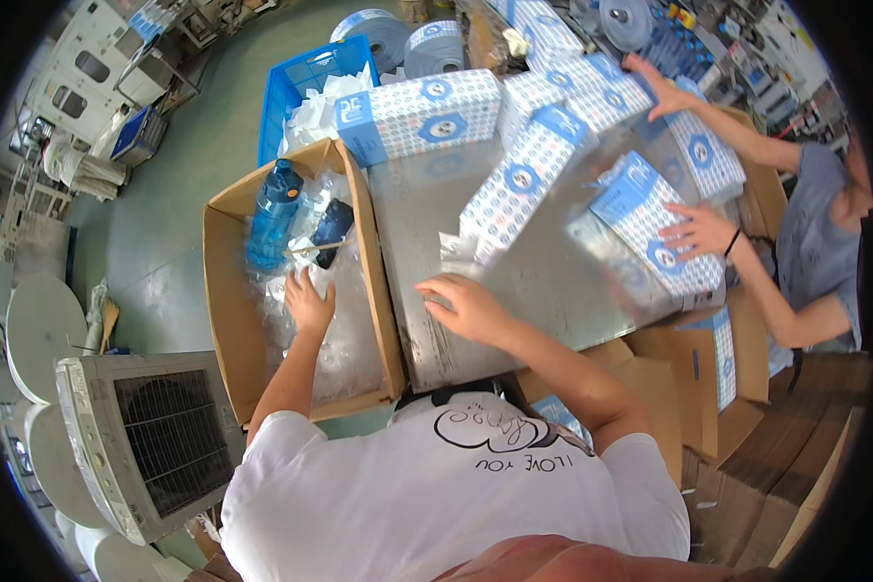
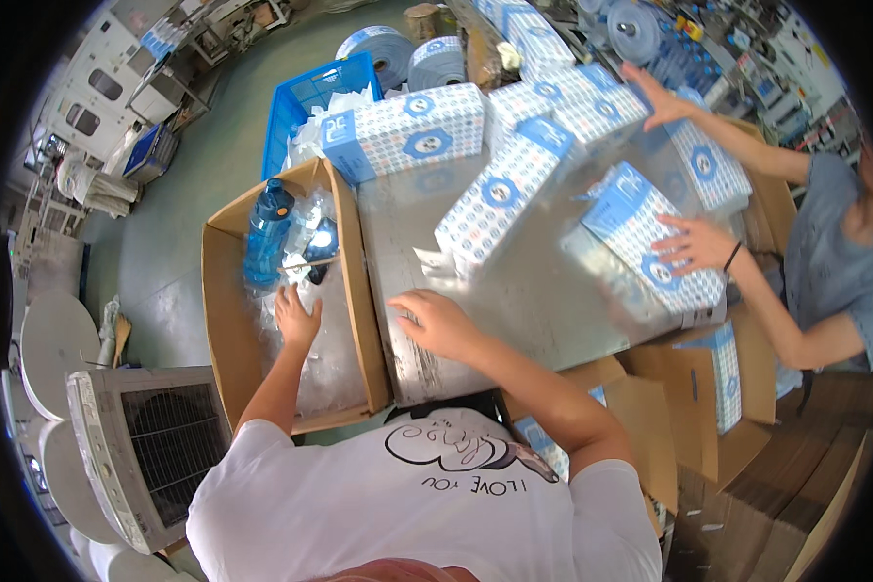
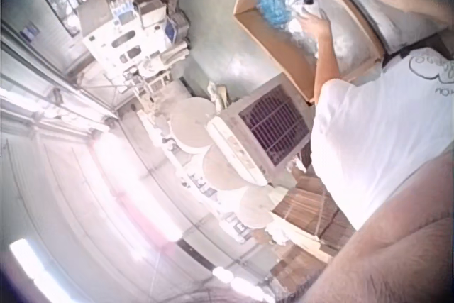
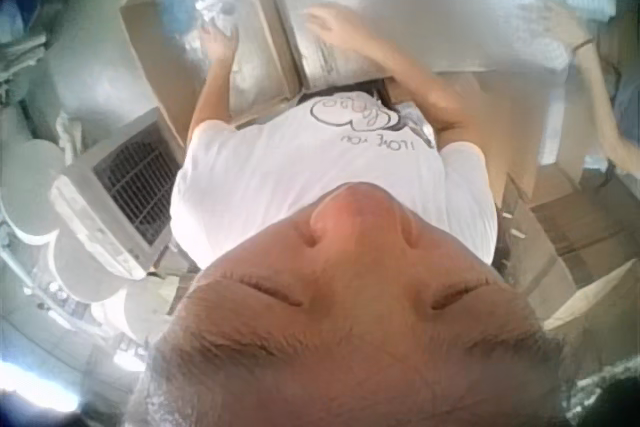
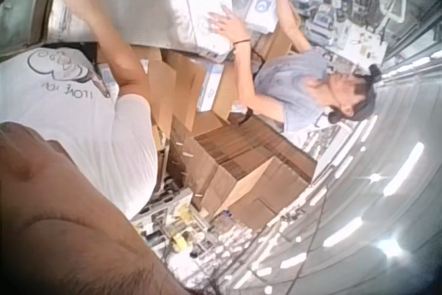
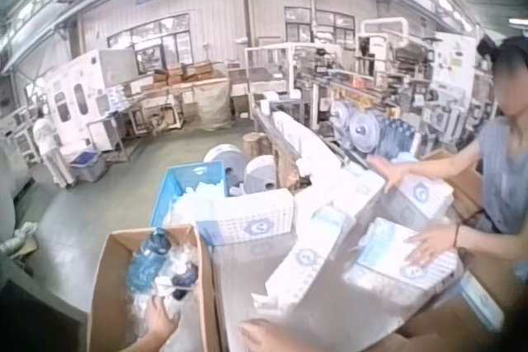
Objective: The person folds cardboard boxes, packs wrapped tissue packages into the boxes by hand, and pushes the packed boxes onto a roller conveyor.
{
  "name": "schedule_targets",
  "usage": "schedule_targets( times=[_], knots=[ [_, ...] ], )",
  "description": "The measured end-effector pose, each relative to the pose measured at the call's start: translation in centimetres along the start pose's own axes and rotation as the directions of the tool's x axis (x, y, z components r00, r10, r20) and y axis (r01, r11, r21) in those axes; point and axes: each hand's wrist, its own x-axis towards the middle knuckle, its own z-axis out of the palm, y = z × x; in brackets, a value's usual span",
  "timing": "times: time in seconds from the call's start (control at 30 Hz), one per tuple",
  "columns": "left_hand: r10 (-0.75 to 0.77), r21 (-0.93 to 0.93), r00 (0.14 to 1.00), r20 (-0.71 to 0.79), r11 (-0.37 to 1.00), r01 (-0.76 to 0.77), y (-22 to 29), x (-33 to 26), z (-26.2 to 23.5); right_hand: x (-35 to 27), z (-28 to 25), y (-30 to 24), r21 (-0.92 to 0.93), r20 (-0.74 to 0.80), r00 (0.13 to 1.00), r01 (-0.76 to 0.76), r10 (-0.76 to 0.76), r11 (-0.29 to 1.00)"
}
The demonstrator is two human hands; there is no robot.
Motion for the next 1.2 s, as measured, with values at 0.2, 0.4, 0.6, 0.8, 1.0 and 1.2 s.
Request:
schedule_targets(
  times=[0.2,0.4,0.6,0.8,1.0,1.2],
  knots=[
    [-0.410,0.344,0.701,0.583,0.907,0.244,-3.1,-6.9,3.2,7.9,-8.2,3.5,-0.817,-0.245,0.954,-0.105,-0.176,0.567],
    [-0.136,0.158,0.556,0.820,0.987,0.008,-5.0,-7.5,-0.7,1.5,-13.2,3.2,-0.881,0.119,0.918,-0.079,0.379,0.467],
    [-0.174,0.134,0.662,0.729,0.985,0.111,-7.2,-8.7,0.8,9.2,2.6,-2.9,-0.141,0.303,0.940,0.205,-0.155,0.969],
    [-0.229,0.135,0.465,0.855,0.965,0.226,-7.8,-7.7,0.7,16.0,19.9,2.7,-0.322,0.804,0.589,0.319,0.080,0.892],
    [-0.430,-0.060,0.308,0.849,0.501,0.864,-5.1,-9.4,0.5,12.0,25.1,3.2,-0.515,0.830,0.242,-0.015,0.503,0.857],
    [-0.413,-0.447,0.446,0.794,0.101,0.889,-4.3,-7.3,-0.2,11.5,26.1,2.9,-0.061,0.742,0.483,-0.642,0.464,0.764]
  ],
)
